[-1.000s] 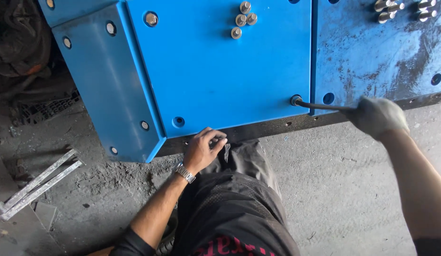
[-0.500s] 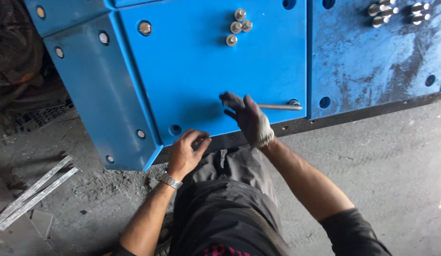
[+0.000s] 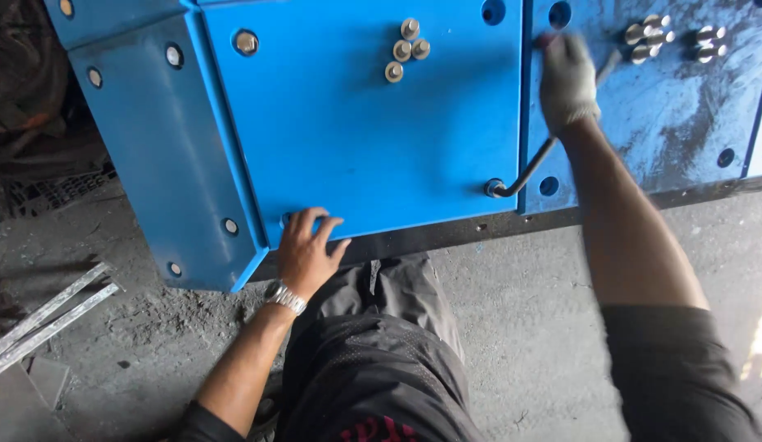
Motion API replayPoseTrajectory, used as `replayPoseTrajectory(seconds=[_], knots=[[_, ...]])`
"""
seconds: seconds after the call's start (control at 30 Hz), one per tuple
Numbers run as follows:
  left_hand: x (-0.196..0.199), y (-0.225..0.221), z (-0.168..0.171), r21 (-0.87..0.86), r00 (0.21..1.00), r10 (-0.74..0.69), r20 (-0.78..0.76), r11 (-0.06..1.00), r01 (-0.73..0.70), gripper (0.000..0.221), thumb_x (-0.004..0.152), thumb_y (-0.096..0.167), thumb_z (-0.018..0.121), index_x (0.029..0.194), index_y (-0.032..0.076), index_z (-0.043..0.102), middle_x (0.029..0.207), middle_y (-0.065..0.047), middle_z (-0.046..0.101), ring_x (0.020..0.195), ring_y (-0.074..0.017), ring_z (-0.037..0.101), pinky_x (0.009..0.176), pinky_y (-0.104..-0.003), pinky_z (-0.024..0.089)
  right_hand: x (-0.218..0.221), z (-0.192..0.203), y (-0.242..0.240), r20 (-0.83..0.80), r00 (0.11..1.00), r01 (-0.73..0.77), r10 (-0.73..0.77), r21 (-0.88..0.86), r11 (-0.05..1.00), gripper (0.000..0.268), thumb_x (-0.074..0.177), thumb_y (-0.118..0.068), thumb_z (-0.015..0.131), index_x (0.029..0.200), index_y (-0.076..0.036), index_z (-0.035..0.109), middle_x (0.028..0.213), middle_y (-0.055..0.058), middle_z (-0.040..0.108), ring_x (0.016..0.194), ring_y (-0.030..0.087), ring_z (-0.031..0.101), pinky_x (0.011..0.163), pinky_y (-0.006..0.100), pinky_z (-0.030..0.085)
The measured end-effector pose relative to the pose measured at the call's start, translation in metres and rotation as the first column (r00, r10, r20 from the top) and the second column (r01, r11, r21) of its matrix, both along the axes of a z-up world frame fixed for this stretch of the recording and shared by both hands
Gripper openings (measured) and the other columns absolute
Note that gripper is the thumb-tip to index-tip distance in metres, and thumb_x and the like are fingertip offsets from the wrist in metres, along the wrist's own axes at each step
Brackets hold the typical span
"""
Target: Manually assembling large blue industrial mold blocks by placing and screwing in metallic fastening bolts.
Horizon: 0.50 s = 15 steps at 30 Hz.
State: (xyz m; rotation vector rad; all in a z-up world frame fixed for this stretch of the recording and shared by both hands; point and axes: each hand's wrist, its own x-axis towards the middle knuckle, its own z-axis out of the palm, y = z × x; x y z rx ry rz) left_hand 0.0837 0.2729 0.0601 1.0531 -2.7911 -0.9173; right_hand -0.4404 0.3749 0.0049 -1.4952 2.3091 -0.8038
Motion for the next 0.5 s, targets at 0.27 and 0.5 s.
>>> replayPoseTrajectory(seconds=[0.27, 0.5], knots=[[0.059, -0.023, -0.015, -0.14, 0.993, -0.053, 0.11, 0.988, 0.068, 0.042, 0.081, 0.031, 0.079, 0.119, 0.016, 0.066, 0.119, -0.006, 0.066, 0.115, -0.0262, 0.059, 0.094, -0.049, 0.044, 0.042, 0.142, 0.113, -0.201, 0.898, 0.021, 0.391, 0.908, 0.419, 0.06, 0.099, -0.066, 0.051, 0.08, -0.017, 0.079, 0.073, 0.006, 0.071, 0.072, 0.023, 0.07, 0.073, 0.039, 0.057], [0.082, -0.019, -0.039, -0.084, 0.978, -0.157, 0.136, 0.982, 0.169, 0.025, 0.091, 0.007, 0.062, 0.112, 0.02, 0.067, 0.113, 0.003, 0.069, 0.117, -0.0192, 0.059, 0.094, -0.047, 0.038, 0.248, 0.102, 0.226, 0.46, -0.195, 0.175, -0.866, 0.885, 0.431, 0.025, 0.1, -0.037, 0.063, 0.086, -0.017, 0.057, 0.064, -0.007, 0.037, 0.05, 0.009, 0.031, 0.043, 0.029, 0.025]])
